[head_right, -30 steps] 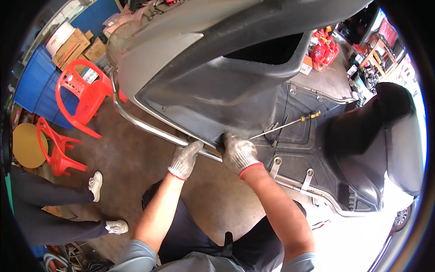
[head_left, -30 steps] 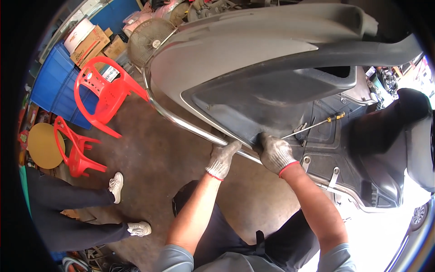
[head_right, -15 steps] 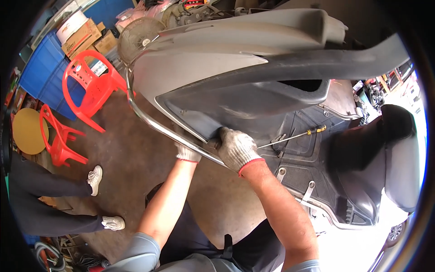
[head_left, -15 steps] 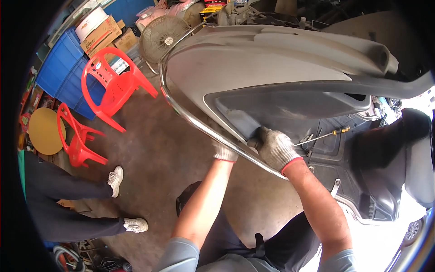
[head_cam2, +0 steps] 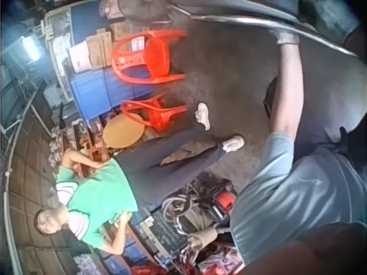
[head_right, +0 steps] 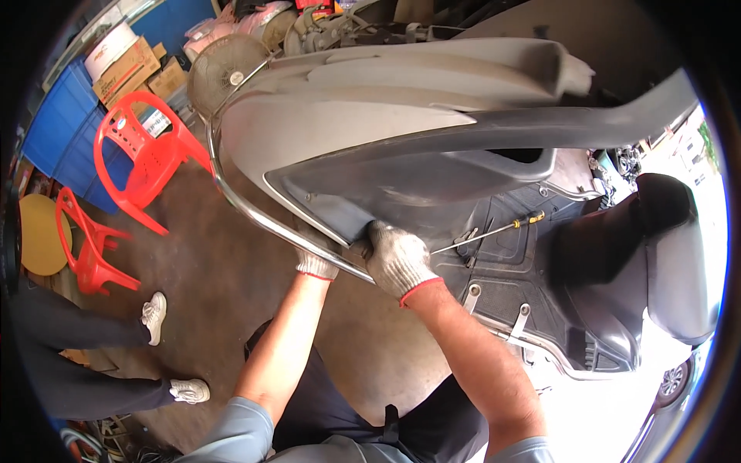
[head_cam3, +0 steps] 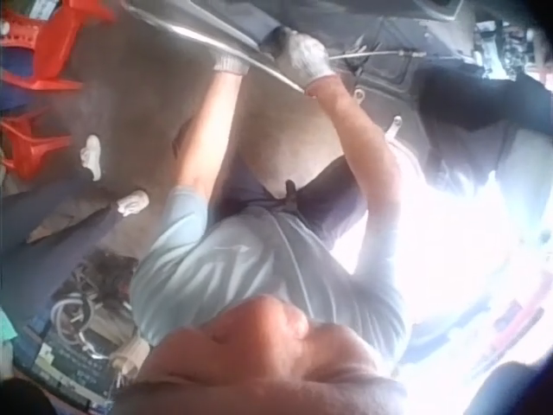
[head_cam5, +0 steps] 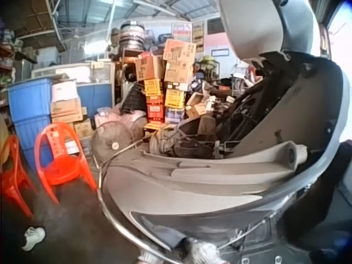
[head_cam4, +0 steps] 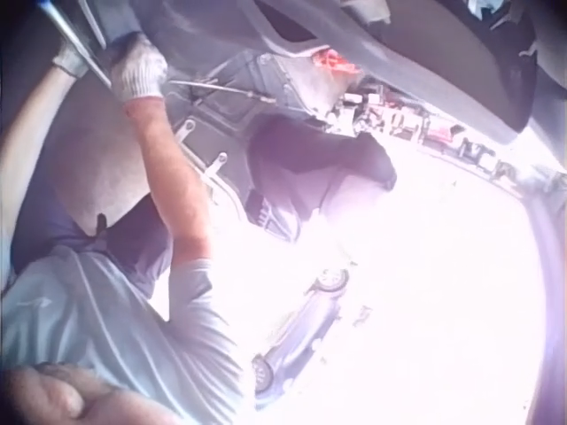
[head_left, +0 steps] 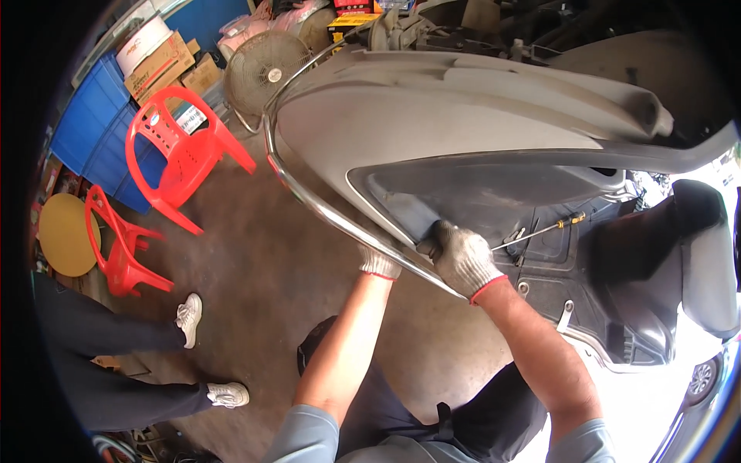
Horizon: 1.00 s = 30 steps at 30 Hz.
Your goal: Removing the front fairing and plastic panels from a motorcycle for maintenance.
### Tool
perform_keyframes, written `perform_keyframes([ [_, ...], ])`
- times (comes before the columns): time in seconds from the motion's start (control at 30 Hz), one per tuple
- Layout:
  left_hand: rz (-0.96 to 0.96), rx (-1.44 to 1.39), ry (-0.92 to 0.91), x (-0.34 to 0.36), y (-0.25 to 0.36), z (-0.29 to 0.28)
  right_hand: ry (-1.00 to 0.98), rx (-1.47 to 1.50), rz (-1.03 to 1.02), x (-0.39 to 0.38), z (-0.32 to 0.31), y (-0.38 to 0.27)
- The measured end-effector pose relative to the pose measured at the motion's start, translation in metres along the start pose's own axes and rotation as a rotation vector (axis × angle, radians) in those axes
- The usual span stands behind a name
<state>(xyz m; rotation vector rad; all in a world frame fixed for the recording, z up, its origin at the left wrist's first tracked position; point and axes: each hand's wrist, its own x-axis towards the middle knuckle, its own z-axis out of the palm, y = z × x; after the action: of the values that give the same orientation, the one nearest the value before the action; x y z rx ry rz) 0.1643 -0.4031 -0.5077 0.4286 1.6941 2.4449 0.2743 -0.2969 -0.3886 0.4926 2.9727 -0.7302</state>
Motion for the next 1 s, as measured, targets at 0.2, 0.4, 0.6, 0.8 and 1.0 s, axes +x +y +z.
perform_keyframes([
  [0.2,-0.334,-0.724,0.097,-0.007,0.033,-0.016,0.100,0.203,0.047,-0.013,0.013,0.007],
  [0.4,-0.183,-0.584,-0.057,-0.025,0.118,-0.019,0.342,0.425,-0.038,-0.023,0.031,0.023],
  [0.6,-0.111,-0.318,0.057,-0.038,0.153,0.030,0.470,0.617,-0.070,-0.022,0.051,0.039],
  [0.8,0.028,-0.075,0.179,-0.023,0.114,0.007,0.495,0.710,-0.108,-0.021,0.055,0.041],
  [1.0,-0.004,0.020,0.284,-0.024,0.111,0.017,0.589,0.708,-0.143,-0.016,0.061,0.049],
])
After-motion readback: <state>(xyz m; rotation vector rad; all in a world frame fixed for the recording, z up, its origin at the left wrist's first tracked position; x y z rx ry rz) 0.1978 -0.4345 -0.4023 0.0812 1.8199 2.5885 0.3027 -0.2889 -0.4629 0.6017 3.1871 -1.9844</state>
